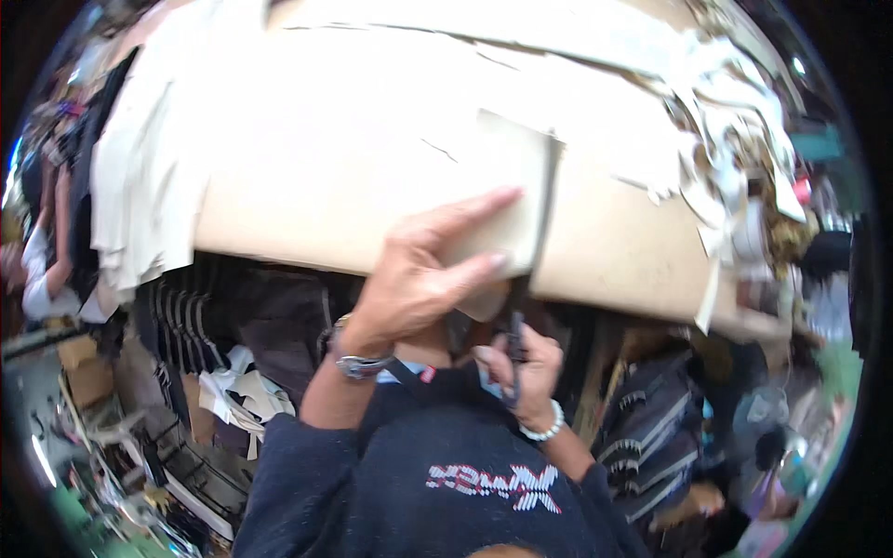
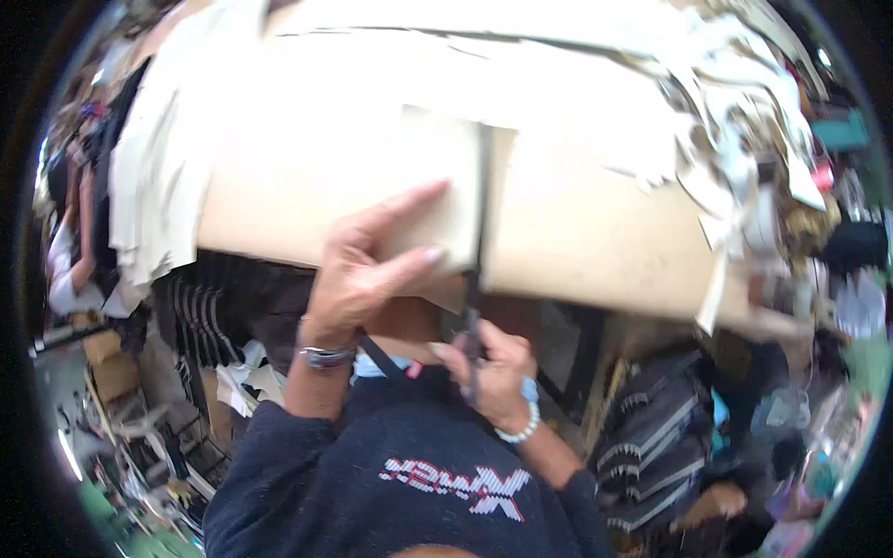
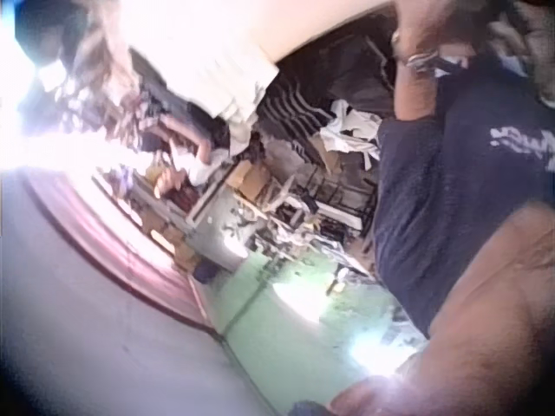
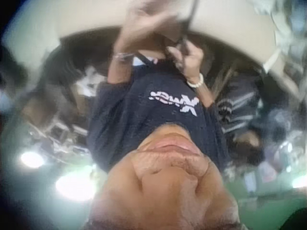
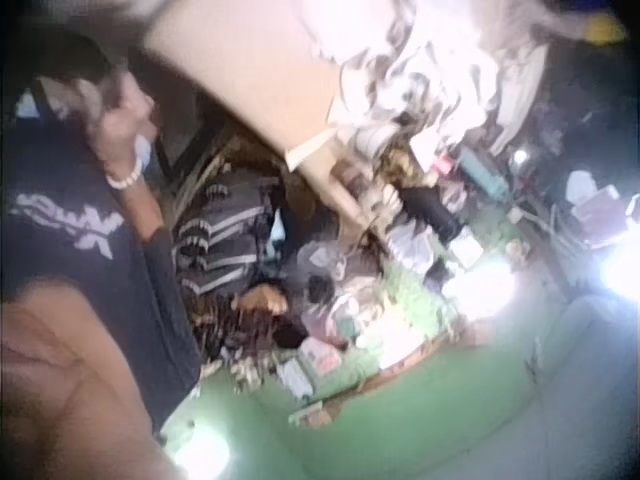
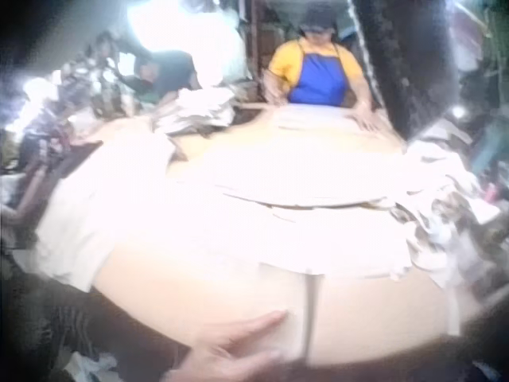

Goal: The person uses shears to cut curved and straight edges on light-colored leather sheets, handling the pieces one at a time and moving scraps aside on a large work table.

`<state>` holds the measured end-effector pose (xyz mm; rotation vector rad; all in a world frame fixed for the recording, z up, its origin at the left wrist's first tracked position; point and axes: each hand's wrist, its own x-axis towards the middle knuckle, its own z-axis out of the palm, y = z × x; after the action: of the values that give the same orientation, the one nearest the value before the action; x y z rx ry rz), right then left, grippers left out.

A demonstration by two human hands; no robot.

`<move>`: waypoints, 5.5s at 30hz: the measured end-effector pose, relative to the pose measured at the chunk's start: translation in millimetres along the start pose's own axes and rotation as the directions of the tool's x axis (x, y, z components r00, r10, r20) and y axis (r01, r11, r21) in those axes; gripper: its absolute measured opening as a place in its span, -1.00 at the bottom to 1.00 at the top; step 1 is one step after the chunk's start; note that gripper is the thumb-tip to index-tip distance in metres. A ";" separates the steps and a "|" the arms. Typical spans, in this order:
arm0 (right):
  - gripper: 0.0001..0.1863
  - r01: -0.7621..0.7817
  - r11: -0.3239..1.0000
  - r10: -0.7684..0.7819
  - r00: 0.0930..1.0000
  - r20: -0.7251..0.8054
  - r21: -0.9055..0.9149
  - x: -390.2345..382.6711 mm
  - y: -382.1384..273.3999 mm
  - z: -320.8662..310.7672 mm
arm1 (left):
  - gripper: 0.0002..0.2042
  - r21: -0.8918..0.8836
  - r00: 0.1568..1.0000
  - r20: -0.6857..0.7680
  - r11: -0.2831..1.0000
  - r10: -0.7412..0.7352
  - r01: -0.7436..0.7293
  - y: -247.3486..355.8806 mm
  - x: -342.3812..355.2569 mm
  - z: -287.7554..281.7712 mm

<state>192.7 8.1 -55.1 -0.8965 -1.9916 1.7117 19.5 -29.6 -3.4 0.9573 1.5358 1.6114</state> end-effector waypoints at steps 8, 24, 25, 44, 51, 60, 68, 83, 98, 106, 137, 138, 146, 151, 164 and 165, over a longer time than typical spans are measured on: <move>-0.81 0.322 0.891 -0.233 0.929 -0.287 0.320 93.6 -58.5 -25.3 | -0.65 -0.110 0.947 0.103 0.949 0.306 -0.294 17.6 55.6 -18.1; -0.73 0.305 0.833 -0.186 0.940 -0.285 0.463 187.4 -46.5 -38.7 | -0.46 0.332 0.967 0.081 0.908 0.242 -0.255 -12.1 78.2 -39.9; -0.72 0.331 0.821 -0.207 0.932 -0.298 0.465 186.3 -44.5 -39.7 | -0.46 0.305 0.981 0.101 0.933 0.168 -0.191 -1.9 75.5 -52.3; -0.69 0.310 0.888 -0.201 0.926 -0.318 0.340 184.2 -43.8 -39.1 | -0.54 0.863 0.883 -0.333 -0.269 0.331 0.427 113.5 33.6 -425.4; -0.73 0.272 0.910 -0.158 0.925 -0.346 0.313 181.6 -47.3 -44.0 | -0.70 0.632 0.973 0.016 -0.756 0.231 0.169 45.8 71.3 -307.3; -0.70 0.297 0.894 -0.176 0.921 -0.348 0.335 180.9 -48.8 -41.6 | -0.56 0.316 0.916 0.378 -0.949 0.133 0.008 66.1 83.3 -185.2; -0.72 0.323 0.865 -0.200 0.924 -0.326 0.383 179.5 -48.7 -43.3 | -0.55 0.179 0.903 0.429 -0.982 0.029 -0.054 72.4 91.2 -152.9; -0.72 0.347 0.838 -0.152 0.889 -0.431 0.422 181.5 -52.1 -53.8 | -0.49 0.954 0.948 0.283 0.142 -0.146 -0.264 14.2 153.2 -130.1; -0.71 0.323 0.853 -0.086 0.862 -0.499 0.410 179.8 -53.4 -58.9 | -0.72 0.954 0.900 0.283 -0.191 0.331 -0.230 99.0 169.9 -188.1; -0.72 0.348 0.858 -0.126 0.856 -0.501 0.378 175.8 -58.2 -53.4 | -0.47 0.921 0.987 -0.090 0.366 -0.134 0.133 -0.1 143.5 -58.4; -0.74 0.715 0.681 -0.639 0.475 -0.605 -0.158 167.6 -49.3 -68.8 | -0.49 0.584 0.853 0.493 0.661 0.173 -0.472 57.0 281.9 74.3; -0.74 0.717 0.674 -0.650 0.461 -0.605 -0.179 167.8 -51.4 -65.9 | -0.54 0.633 0.867 0.476 0.626 0.151 -0.456 48.6 270.7 44.6; -0.87 0.664 0.745 -0.583 0.612 -0.535 -0.053 177.5 -40.9 -51.3 | -0.65 0.896 0.992 0.027 0.436 0.127 -0.080 6.4 198.1 -176.5; -0.78 0.627 0.769 -0.589 0.615 -0.524 -0.128 173.9 -44.8 -45.8 | -0.48 0.919 0.996 0.035 0.390 0.083 -0.064 -26.7 149.6 -185.9; -0.74 0.596 0.724 -0.685 0.566 -0.458 -0.347 173.6 -45.4 -44.8 | -0.25 0.968 0.986 0.155 0.209 -0.065 -0.139 -10.7 179.0 -165.7; -0.74 0.587 0.725 -0.686 0.569 -0.453 -0.360 173.3 -45.3 -44.4 | -0.25 0.972 0.988 0.149 0.193 -0.048 -0.137 -10.1 175.2 -167.7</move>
<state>84.2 154.2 -24.5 -0.5139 -1.7337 0.7466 -211.7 44.2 -9.7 1.7241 2.4658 0.2574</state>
